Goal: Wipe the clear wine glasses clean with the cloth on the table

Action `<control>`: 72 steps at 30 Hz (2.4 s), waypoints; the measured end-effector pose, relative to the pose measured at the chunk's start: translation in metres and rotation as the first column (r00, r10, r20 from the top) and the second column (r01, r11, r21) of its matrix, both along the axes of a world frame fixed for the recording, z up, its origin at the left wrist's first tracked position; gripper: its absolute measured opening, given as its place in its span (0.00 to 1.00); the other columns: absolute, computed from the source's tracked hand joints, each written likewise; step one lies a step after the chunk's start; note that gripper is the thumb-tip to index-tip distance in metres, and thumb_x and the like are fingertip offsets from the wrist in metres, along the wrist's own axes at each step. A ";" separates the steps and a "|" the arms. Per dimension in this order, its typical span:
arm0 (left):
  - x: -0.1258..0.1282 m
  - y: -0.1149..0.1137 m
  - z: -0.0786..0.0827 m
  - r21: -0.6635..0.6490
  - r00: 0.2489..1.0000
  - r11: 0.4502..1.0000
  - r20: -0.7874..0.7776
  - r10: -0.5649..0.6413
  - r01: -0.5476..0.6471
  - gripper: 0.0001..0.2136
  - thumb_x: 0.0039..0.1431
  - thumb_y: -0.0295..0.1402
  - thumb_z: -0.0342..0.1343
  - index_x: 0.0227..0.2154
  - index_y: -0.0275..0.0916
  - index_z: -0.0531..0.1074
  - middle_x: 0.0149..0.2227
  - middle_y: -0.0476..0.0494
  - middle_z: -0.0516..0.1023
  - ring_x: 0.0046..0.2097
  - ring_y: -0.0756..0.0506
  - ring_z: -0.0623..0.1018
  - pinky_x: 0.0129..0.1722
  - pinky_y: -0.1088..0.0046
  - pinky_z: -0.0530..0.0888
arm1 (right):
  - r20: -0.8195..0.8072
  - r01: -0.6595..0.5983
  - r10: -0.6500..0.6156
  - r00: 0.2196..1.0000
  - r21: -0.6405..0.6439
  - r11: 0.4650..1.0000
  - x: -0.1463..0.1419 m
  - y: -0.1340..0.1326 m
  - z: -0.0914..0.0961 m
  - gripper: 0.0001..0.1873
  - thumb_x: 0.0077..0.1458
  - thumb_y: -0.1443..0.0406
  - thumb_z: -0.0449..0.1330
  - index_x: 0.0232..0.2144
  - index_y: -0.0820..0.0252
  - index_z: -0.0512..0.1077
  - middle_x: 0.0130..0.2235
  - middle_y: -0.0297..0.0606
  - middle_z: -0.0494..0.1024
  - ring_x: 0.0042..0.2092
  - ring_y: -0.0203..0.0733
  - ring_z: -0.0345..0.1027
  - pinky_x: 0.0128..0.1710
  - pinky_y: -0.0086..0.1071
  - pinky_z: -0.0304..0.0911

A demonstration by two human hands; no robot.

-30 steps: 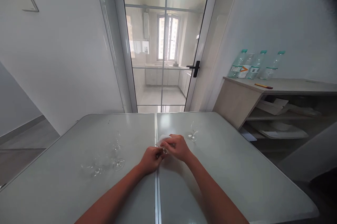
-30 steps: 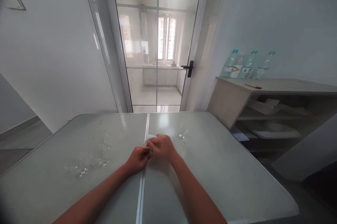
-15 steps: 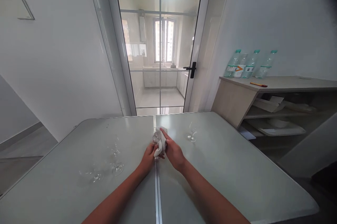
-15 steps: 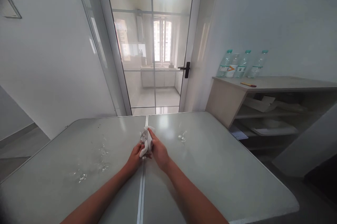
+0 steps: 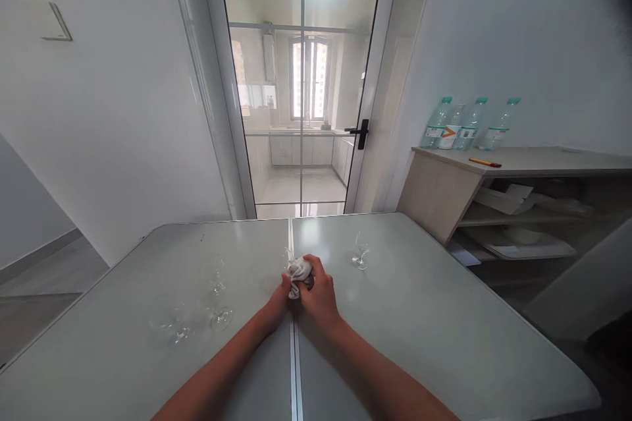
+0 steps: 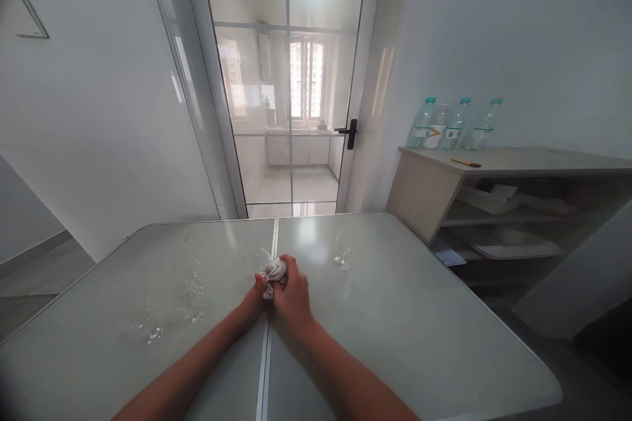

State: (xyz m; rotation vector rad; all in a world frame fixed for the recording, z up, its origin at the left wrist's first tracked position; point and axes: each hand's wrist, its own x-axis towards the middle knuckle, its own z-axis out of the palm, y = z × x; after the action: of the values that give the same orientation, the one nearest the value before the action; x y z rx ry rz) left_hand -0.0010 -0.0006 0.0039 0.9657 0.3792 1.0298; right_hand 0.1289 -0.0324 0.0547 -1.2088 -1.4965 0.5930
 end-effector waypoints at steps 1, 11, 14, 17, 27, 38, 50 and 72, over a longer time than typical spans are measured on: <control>0.000 0.001 0.000 0.008 1.000 1.000 -0.005 0.019 -0.019 0.36 0.60 0.60 0.51 0.63 0.39 0.68 0.57 0.31 0.76 0.64 0.31 0.70 0.66 0.50 0.62 | -0.028 0.007 -0.007 1.000 -0.004 1.000 0.001 0.001 0.003 0.23 0.51 0.70 0.59 0.51 0.54 0.68 0.39 0.34 0.80 0.37 0.42 0.75 0.40 0.33 0.68; -0.002 -0.006 0.012 -0.008 1.000 1.000 -0.018 -0.020 0.020 0.36 0.61 0.62 0.45 0.65 0.45 0.66 0.62 0.36 0.73 0.67 0.34 0.66 0.67 0.53 0.62 | -0.023 -0.114 0.114 0.993 -0.023 0.993 0.007 -0.003 0.009 0.21 0.52 0.67 0.60 0.49 0.53 0.63 0.38 0.33 0.79 0.37 0.43 0.73 0.38 0.32 0.64; -0.001 -0.005 0.015 0.092 0.996 0.996 -0.092 0.016 -0.008 0.38 0.59 0.63 0.48 0.65 0.43 0.66 0.64 0.35 0.70 0.68 0.32 0.63 0.67 0.53 0.60 | 0.039 -0.118 0.119 0.992 -0.011 0.993 0.012 0.001 0.006 0.22 0.50 0.68 0.59 0.49 0.53 0.63 0.35 0.31 0.76 0.34 0.42 0.70 0.36 0.32 0.62; -0.003 -0.004 0.022 0.191 0.968 0.969 -0.166 0.187 -0.154 0.33 0.60 0.56 0.57 0.64 0.44 0.67 0.68 0.38 0.64 0.70 0.33 0.60 0.68 0.55 0.58 | -0.055 -0.125 0.121 0.991 -0.078 0.989 0.018 0.007 0.004 0.22 0.48 0.67 0.60 0.48 0.53 0.64 0.30 0.28 0.72 0.31 0.40 0.66 0.34 0.31 0.60; -0.008 0.000 0.025 0.129 0.956 0.968 -0.174 0.235 -0.214 0.31 0.56 0.50 0.65 0.58 0.39 0.72 0.55 0.31 0.78 0.49 0.35 0.80 0.45 0.63 0.77 | -0.768 -0.756 0.338 0.544 -0.274 0.595 0.021 0.003 0.006 0.23 0.46 0.63 0.70 0.46 0.61 0.73 0.33 0.34 0.76 0.32 0.37 0.67 0.33 0.30 0.60; -0.009 -0.001 0.030 0.281 0.924 0.898 -0.079 0.373 -0.338 0.32 0.53 0.47 0.69 0.59 0.41 0.70 0.56 0.33 0.76 0.56 0.36 0.75 0.52 0.65 0.73 | -0.412 -0.600 0.470 0.780 -0.281 0.749 0.016 0.000 0.006 0.20 0.55 0.53 0.67 0.45 0.59 0.76 0.39 0.38 0.78 0.38 0.42 0.69 0.39 0.32 0.61; -0.013 -0.003 0.030 0.088 0.992 0.989 0.000 0.123 -0.122 0.30 0.56 0.47 0.66 0.59 0.39 0.72 0.61 0.30 0.72 0.56 0.34 0.76 0.55 0.59 0.72 | -0.606 -0.739 0.475 0.638 -0.307 0.600 0.025 0.001 0.011 0.23 0.57 0.48 0.62 0.39 0.63 0.75 0.35 0.41 0.78 0.35 0.43 0.71 0.37 0.35 0.64; -0.011 0.002 0.038 0.134 0.879 0.869 0.069 0.471 -0.476 0.26 0.48 0.38 0.73 0.50 0.46 0.71 0.59 0.43 0.68 0.60 0.34 0.74 0.56 0.58 0.75 | -0.557 -0.098 -0.031 0.830 -0.201 0.975 0.047 0.030 0.002 0.31 0.56 0.38 0.56 0.44 0.57 0.74 0.39 0.39 0.79 0.40 0.43 0.71 0.39 0.32 0.66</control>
State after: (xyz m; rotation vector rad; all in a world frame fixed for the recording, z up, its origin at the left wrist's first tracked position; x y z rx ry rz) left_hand -0.0125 0.0012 0.0416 1.0092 0.5341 1.5396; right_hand 0.1764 -0.0027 0.0564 -1.0489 -0.9675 1.0609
